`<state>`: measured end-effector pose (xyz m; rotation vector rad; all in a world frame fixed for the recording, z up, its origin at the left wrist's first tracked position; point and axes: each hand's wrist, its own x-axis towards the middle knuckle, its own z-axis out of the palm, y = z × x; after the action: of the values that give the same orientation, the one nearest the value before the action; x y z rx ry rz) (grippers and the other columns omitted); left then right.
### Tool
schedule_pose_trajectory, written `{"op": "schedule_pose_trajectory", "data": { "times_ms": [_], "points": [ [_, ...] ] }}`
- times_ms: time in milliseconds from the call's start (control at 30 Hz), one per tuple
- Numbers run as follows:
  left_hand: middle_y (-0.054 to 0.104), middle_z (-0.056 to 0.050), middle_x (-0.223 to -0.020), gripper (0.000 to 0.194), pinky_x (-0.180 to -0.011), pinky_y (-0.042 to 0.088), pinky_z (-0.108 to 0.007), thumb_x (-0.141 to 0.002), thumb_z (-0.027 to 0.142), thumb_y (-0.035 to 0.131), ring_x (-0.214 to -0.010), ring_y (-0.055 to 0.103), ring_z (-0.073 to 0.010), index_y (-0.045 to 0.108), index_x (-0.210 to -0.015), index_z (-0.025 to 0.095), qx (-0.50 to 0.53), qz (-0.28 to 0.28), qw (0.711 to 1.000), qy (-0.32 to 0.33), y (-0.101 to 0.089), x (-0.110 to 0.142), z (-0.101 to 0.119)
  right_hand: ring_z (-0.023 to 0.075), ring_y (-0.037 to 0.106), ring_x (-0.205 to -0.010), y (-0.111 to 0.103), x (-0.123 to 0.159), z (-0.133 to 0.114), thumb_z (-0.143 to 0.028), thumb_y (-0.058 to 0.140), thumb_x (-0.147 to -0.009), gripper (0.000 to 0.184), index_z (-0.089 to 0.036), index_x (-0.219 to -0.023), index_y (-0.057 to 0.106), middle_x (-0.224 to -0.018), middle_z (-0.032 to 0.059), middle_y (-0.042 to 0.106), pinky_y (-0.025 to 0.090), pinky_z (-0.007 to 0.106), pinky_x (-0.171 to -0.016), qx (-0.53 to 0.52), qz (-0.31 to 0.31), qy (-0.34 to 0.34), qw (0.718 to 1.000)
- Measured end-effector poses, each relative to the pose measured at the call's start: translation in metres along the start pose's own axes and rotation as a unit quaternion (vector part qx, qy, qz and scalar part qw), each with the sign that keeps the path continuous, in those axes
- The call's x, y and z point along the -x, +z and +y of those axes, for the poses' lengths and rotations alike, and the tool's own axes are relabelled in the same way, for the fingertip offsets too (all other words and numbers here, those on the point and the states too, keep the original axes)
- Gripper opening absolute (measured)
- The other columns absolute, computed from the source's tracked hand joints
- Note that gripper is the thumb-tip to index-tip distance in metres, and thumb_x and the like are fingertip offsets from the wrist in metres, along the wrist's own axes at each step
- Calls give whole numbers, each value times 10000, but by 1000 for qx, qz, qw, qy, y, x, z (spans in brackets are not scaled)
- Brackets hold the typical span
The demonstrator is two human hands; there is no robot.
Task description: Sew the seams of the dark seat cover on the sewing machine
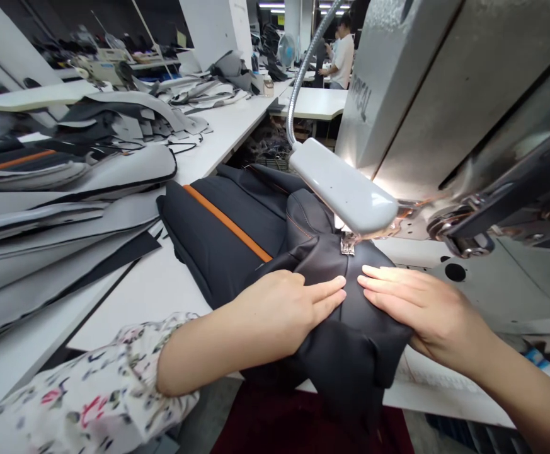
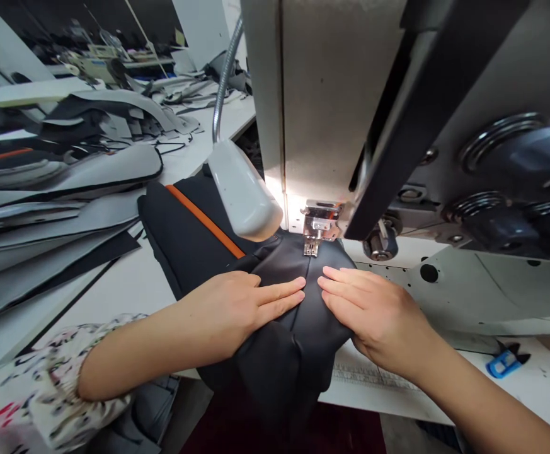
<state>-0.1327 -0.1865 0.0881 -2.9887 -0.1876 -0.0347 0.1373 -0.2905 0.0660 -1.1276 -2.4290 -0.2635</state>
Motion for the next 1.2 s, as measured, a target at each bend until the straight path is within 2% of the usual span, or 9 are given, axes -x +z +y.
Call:
{"op": "schedule_pose_trajectory", "data": {
  "times_ms": [233, 400, 600, 767, 833, 933, 1067, 1133, 1200],
  "points": [
    [521, 29, -1584, 547, -586, 426, -334, -967, 142, 493, -662, 539, -151, 575, -1502, 220, -16, 26, 1000, 5, 4, -8, -9, 264, 670, -1280, 7, 1, 16, -28, 546, -898, 357, -137, -1212, 675, -1286, 110, 745, 556, 432, -1103, 22, 33, -11, 999],
    [565, 21, -1549, 482, -592, 426, -345, -1020, 152, 433, -687, 516, -166, 620, -1459, 219, -22, 73, 997, 4, 9, -12, -12, 248, 645, -1319, 16, 2, 25, -45, 580, -925, 337, -119, -1237, 685, -1294, 152, 733, 532, 404, -1145, -14, 78, 0, 997],
    [720, 29, -1353, 424, -595, 420, -342, -1090, 179, 362, -724, 538, -170, 743, -1275, 177, -4, 194, 981, 12, 16, -21, -20, 252, 666, -1287, 26, 1, 36, -98, 544, -981, 370, -167, -1322, 670, -1301, 128, 733, 551, 428, -1118, -28, 116, 26, 993],
    [761, 4, -1253, 408, -661, 463, -306, -1104, 190, 372, -860, 636, -151, 775, -1163, 222, 32, 193, 981, 2, 16, -30, -27, 266, 734, -1126, 40, 2, 49, -184, 543, -1008, 289, -171, -1252, 696, -1205, 120, 764, 598, 437, -994, -3, 151, 55, 987],
    [764, 6, -1244, 381, -674, 472, -294, -1095, 185, 396, -885, 650, -152, 766, -1166, 236, 48, 187, 981, -2, 16, -31, -30, 259, 736, -1087, 37, 4, 42, -174, 530, -1006, 279, -170, -1231, 695, -1171, 113, 765, 594, 426, -968, 18, 159, 91, 983],
    [761, -20, -1255, 336, -733, 494, -288, -1071, 172, 440, -892, 658, -160, 756, -1169, 232, 68, 182, 981, -4, 20, -32, -34, 243, 701, -1116, 25, 10, 10, -90, 563, -942, 314, -178, -1223, 671, -1155, 102, 735, 571, 396, -979, 53, 193, 127, 972],
    [758, -43, -1254, 288, -790, 508, -304, -1018, 147, 492, -878, 650, -171, 760, -1099, 214, 96, 176, 980, 1, 26, -35, -41, 246, 644, -1178, 21, 10, -42, -54, 645, -843, 301, -155, -1126, 652, -1144, 98, 679, 551, 412, -1043, 47, 207, 37, 976],
    [749, -48, -1267, 267, -783, 504, -317, -979, 130, 518, -863, 637, -179, 757, -1073, 204, 105, 171, 980, 10, 27, -34, -41, 264, 621, -1216, 30, 7, -56, -64, 593, -877, 312, -112, -1181, 647, -1183, 132, 680, 511, 455, -1083, 60, 194, 45, 978],
    [733, -54, -1298, 275, -767, 499, -336, -930, 129, 572, -848, 616, -191, 743, -1135, 191, 112, 165, 979, 40, 26, -28, -36, 249, 636, -1121, 40, 7, -64, -49, 516, -911, 281, -109, -1140, 667, -1098, 125, 704, 492, 464, -1058, 64, 181, 58, 980]
  ]
}}
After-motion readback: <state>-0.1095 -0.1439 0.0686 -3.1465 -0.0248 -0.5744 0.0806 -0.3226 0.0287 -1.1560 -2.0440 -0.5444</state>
